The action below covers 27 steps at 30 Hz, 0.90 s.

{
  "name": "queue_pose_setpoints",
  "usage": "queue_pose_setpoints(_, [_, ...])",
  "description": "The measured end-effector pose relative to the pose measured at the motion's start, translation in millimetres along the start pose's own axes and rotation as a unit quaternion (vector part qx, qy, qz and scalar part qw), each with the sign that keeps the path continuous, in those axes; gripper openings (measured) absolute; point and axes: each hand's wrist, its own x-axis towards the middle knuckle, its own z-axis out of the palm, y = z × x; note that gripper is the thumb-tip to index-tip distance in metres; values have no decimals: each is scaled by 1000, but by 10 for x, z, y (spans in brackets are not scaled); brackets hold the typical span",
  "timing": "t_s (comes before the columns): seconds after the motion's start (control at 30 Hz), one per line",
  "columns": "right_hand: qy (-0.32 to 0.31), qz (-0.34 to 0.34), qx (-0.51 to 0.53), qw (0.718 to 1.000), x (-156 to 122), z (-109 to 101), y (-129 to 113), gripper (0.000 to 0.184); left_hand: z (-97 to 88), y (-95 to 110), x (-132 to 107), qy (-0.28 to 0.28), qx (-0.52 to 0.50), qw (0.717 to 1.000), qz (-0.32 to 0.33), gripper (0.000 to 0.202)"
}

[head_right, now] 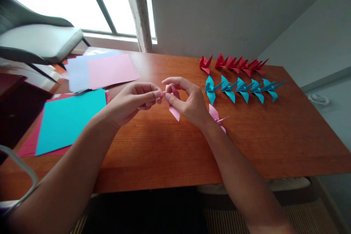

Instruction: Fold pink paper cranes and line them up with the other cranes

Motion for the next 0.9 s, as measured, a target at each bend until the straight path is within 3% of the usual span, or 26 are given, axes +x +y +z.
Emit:
queue_pose_setpoints(0.33, [-36, 34, 27, 998, -6, -7, -16, 27, -72, 13, -12, -29, 27, 999, 5, 21])
queue_pose_setpoints(0.47, [-45, 49, 70, 995, 4, -8, 25, 29, -75, -2, -3, -16, 35, 999, 17, 24])
queue_pose_setpoints(0.9, [26, 104, 113, 988, 0, 56, 100, 30, 9, 78, -26, 18, 76, 997, 22, 27])
